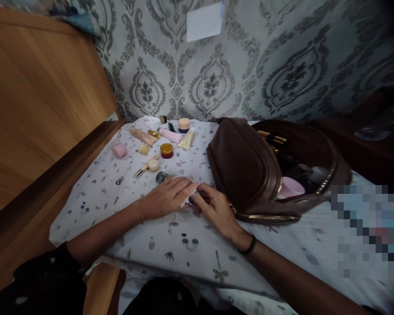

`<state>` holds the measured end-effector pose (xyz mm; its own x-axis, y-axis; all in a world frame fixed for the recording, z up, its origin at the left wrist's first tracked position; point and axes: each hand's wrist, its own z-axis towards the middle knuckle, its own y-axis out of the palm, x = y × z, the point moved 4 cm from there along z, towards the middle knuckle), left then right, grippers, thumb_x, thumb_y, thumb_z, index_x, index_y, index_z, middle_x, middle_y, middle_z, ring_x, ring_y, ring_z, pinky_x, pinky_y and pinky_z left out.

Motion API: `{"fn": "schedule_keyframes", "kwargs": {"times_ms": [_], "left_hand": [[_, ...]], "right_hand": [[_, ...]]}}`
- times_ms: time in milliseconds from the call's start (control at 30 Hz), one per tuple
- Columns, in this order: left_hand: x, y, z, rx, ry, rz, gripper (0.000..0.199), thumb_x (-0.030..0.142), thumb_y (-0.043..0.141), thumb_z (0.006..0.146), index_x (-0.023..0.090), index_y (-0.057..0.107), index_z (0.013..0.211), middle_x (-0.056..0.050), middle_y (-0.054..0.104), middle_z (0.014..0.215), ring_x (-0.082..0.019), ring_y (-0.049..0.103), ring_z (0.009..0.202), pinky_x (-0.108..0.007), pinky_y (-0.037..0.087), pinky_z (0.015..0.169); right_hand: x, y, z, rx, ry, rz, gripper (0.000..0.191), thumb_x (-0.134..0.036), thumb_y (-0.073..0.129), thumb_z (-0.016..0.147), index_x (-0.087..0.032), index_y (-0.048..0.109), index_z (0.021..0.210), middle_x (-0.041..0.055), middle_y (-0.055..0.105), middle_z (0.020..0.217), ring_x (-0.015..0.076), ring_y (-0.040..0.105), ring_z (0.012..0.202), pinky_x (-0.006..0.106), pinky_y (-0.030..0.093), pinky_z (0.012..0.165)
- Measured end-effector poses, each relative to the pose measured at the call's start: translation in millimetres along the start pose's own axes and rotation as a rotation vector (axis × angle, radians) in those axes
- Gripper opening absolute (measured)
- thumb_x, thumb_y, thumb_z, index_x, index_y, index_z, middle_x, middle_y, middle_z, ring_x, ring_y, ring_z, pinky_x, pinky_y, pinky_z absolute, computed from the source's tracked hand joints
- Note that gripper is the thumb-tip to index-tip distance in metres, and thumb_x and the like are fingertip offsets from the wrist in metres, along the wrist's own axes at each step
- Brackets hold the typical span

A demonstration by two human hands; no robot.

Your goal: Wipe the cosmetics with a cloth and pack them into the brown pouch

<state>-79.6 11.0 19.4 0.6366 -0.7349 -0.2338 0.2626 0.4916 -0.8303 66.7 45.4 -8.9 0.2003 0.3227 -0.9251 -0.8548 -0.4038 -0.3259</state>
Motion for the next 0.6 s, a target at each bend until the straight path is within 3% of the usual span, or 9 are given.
{"fn": "schedule_keyframes", "kwargs": {"times_ms": [167, 300, 400, 467, 533, 600], "left_hand": [[-40.2, 8.0, -25.8, -0.069, -0.14, -0.057, 0.044, 0.045, 0.048, 0.1, 0.011, 0.054, 0.126, -0.019, 0.066, 0.112, -0.029, 0.064, 0.106, -0.045, 0.052, 0.091], [-72.6, 5.6, -49.2, -0.06, -0.517, -0.363, 0.046, 0.052, 0.051, 0.097, 0.016, 0.058, 0.125, -0.015, 0.067, 0.116, -0.027, 0.063, 0.108, -0.042, 0.051, 0.095], [-80.9, 3.3, -56.7, 0.018, -0.766, -0.579, 0.041, 0.052, 0.052, 0.095, 0.018, 0.064, 0.114, -0.01, 0.07, 0.108, -0.025, 0.064, 0.102, -0.039, 0.051, 0.094], [-79.4, 2.8, -55.4, 0.071, -0.851, -0.627, 0.041, 0.053, 0.046, 0.097, 0.018, 0.065, 0.107, -0.007, 0.07, 0.095, -0.022, 0.066, 0.091, -0.036, 0.053, 0.085], [-75.4, 4.2, -51.5, 0.108, -0.92, -0.664, 0.05, 0.054, 0.031, 0.102, 0.016, 0.065, 0.101, -0.003, 0.066, 0.075, -0.018, 0.064, 0.069, -0.03, 0.055, 0.065], [-72.8, 8.6, -50.2, 0.183, -1.091, -0.853, 0.056, 0.057, 0.029, 0.101, 0.014, 0.065, 0.093, 0.0, 0.059, 0.062, -0.013, 0.055, 0.048, -0.024, 0.046, 0.043]], "right_hand": [[1.7, 0.0, 0.8, 0.004, 0.047, 0.069, 0.044, -0.061, 0.054, 0.091, -0.02, 0.053, 0.073, -0.0017, 0.059, 0.062, 0.0119, 0.057, 0.047, 0.024, 0.043, 0.047], [2.4, 0.3, 0.8, 0.011, 0.088, 0.127, 0.049, -0.066, 0.055, 0.088, -0.019, 0.055, 0.073, 0.0003, 0.063, 0.059, 0.0122, 0.056, 0.045, 0.024, 0.038, 0.044], [2.3, 2.1, 0.6, -0.017, 0.123, 0.201, 0.051, -0.069, 0.058, 0.085, -0.019, 0.055, 0.074, 0.0008, 0.064, 0.056, 0.0119, 0.054, 0.043, 0.022, 0.034, 0.041], [1.6, 3.2, 0.5, -0.035, 0.144, 0.255, 0.05, -0.068, 0.06, 0.085, -0.019, 0.055, 0.074, 0.0015, 0.066, 0.058, 0.0111, 0.053, 0.043, 0.022, 0.032, 0.04], [0.0, 3.2, 0.4, -0.036, 0.147, 0.297, 0.047, -0.065, 0.061, 0.085, -0.019, 0.056, 0.076, 0.0023, 0.068, 0.061, 0.0109, 0.054, 0.044, 0.022, 0.034, 0.042], [-2.8, 2.4, 0.4, -0.034, 0.119, 0.311, 0.045, -0.063, 0.062, 0.086, -0.019, 0.057, 0.078, 0.002, 0.068, 0.061, 0.0113, 0.054, 0.046, 0.023, 0.037, 0.044]]}}
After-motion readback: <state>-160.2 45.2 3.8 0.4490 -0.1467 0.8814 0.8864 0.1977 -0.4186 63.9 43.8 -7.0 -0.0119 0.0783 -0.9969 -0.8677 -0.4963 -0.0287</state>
